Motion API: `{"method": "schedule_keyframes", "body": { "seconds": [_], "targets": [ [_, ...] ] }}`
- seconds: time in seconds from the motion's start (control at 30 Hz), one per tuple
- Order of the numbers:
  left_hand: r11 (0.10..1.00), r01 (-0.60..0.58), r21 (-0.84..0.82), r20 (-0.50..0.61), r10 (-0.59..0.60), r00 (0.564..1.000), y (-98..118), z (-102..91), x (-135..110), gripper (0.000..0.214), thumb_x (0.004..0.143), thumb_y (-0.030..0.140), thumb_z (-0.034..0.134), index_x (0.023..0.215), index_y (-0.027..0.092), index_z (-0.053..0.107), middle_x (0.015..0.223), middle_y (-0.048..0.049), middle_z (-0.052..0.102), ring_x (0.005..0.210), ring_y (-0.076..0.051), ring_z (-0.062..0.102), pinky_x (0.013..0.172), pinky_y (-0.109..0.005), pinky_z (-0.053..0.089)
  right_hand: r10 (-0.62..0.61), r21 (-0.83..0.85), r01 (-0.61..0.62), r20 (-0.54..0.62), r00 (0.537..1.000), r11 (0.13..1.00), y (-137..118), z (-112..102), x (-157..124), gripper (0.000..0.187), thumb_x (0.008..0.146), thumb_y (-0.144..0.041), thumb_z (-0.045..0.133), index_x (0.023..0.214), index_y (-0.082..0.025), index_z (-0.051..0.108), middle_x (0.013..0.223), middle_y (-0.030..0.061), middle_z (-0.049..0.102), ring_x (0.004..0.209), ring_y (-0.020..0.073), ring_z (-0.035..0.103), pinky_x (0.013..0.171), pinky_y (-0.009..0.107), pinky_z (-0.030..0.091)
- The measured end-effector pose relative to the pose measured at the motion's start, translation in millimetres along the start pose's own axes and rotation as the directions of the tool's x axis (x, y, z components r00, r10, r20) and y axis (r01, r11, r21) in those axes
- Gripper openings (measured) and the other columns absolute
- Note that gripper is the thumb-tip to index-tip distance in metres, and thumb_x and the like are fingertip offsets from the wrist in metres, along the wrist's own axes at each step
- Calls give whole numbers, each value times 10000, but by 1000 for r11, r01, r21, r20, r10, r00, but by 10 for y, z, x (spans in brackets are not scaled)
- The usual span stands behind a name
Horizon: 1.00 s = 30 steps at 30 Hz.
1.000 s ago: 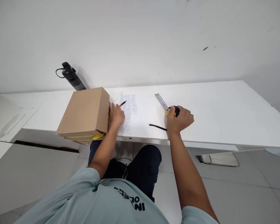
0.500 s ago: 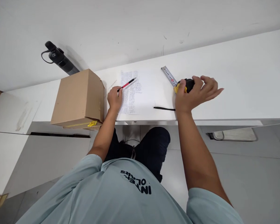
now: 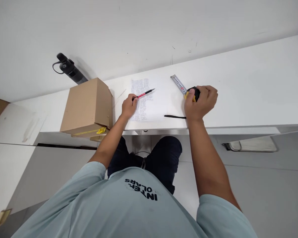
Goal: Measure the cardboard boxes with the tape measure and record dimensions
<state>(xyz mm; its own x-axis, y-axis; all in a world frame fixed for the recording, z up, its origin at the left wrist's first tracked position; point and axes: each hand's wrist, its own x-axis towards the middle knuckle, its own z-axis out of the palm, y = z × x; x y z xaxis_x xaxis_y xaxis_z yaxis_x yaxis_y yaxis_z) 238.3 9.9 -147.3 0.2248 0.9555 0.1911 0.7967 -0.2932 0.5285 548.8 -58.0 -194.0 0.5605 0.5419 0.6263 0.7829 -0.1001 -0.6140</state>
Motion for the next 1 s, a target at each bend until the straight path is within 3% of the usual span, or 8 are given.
{"method": "schedule_keyframes", "body": {
  "seconds": [0.13, 0.23, 0.43, 0.7, 0.8, 0.87, 0.93, 1.0],
  "targets": [
    [997, -9, 82, 28, 7, 1000, 45, -13, 4, 171, 1107, 303, 422, 1150, 265, 583, 1054, -58, 750, 974, -252, 678, 924, -383, 480, -83, -65, 88, 63, 995, 994, -35, 25, -57, 391, 956, -453, 502, 1139, -202, 739, 1182, 218, 604, 1167, 391, 593, 946, 586, 495],
    [997, -30, 78, 48, 26, 999, 40, -9, 8, 141, 1096, 272, 442, 1127, 261, 580, 1064, -61, 747, 1003, -251, 667, 964, -392, 465, -163, -78, 180, 191, 968, 981, -133, -24, -83, 408, 957, -464, 517, 1124, -169, 743, 1187, 213, 641, 1132, 348, 609, 965, 529, 497],
    [998, -48, 30, 66, 46, 997, -8, 11, 27, 100, 1090, 257, 449, 1096, 269, 549, 1023, -27, 734, 988, -224, 652, 1014, -384, 443, -328, 14, 384, 549, 769, 923, -346, -145, -48, 370, 1054, -421, 406, 1099, -243, 728, 1335, 208, 642, 1268, 335, 518, 1040, 474, 407],
    [996, -10, -87, 70, 17, 997, -16, -5, 35, 73, 1078, 262, 455, 1079, 284, 524, 1017, -3, 731, 969, -209, 657, 1011, -380, 444, -397, -9, 491, 575, 715, 871, -318, 60, 35, 362, 990, -402, 471, 1026, -166, 743, 1263, 193, 635, 1155, 342, 538, 1008, 499, 412],
    [991, 4, -130, 70, 5, 998, -6, -6, 44, 68, 1078, 277, 453, 1060, 292, 517, 963, 10, 715, 923, -203, 649, 1008, -383, 447, -345, -83, 465, 560, 753, 881, -479, 121, 40, 437, 984, -408, 480, 1233, -136, 715, 1286, 214, 636, 1198, 379, 530, 1014, 531, 400],
    [990, 10, -142, 72, 0, 997, 0, -5, 51, 70, 1076, 278, 459, 1048, 295, 520, 925, 20, 705, 887, -198, 639, 1017, -389, 443, -316, -117, 456, 572, 757, 882, -685, 172, 21, 539, 987, -376, 482, 1453, -129, 594, 1272, 223, 655, 1183, 381, 551, 1018, 539, 391],
    [987, 23, -156, 78, -11, 997, 6, -7, 57, 71, 1073, 283, 466, 1045, 298, 530, 900, 26, 701, 860, -192, 633, 1005, -384, 449, -321, -99, 483, 630, 707, 870, -919, 253, -14, 612, 991, -320, 478, 1575, -140, 466, 1226, 216, 689, 1110, 354, 597, 1000, 517, 400],
    [982, 34, -185, 83, -19, 996, 8, -12, 62, 61, 1062, 287, 489, 1038, 298, 544, 911, 28, 707, 863, -185, 640, 975, -366, 462, -320, -54, 500, 710, 628, 864, -1109, 362, -56, 561, 999, -296, 468, 1543, -163, 502, 1158, 197, 725, 1020, 323, 631, 946, 470, 425]
  ]
}}
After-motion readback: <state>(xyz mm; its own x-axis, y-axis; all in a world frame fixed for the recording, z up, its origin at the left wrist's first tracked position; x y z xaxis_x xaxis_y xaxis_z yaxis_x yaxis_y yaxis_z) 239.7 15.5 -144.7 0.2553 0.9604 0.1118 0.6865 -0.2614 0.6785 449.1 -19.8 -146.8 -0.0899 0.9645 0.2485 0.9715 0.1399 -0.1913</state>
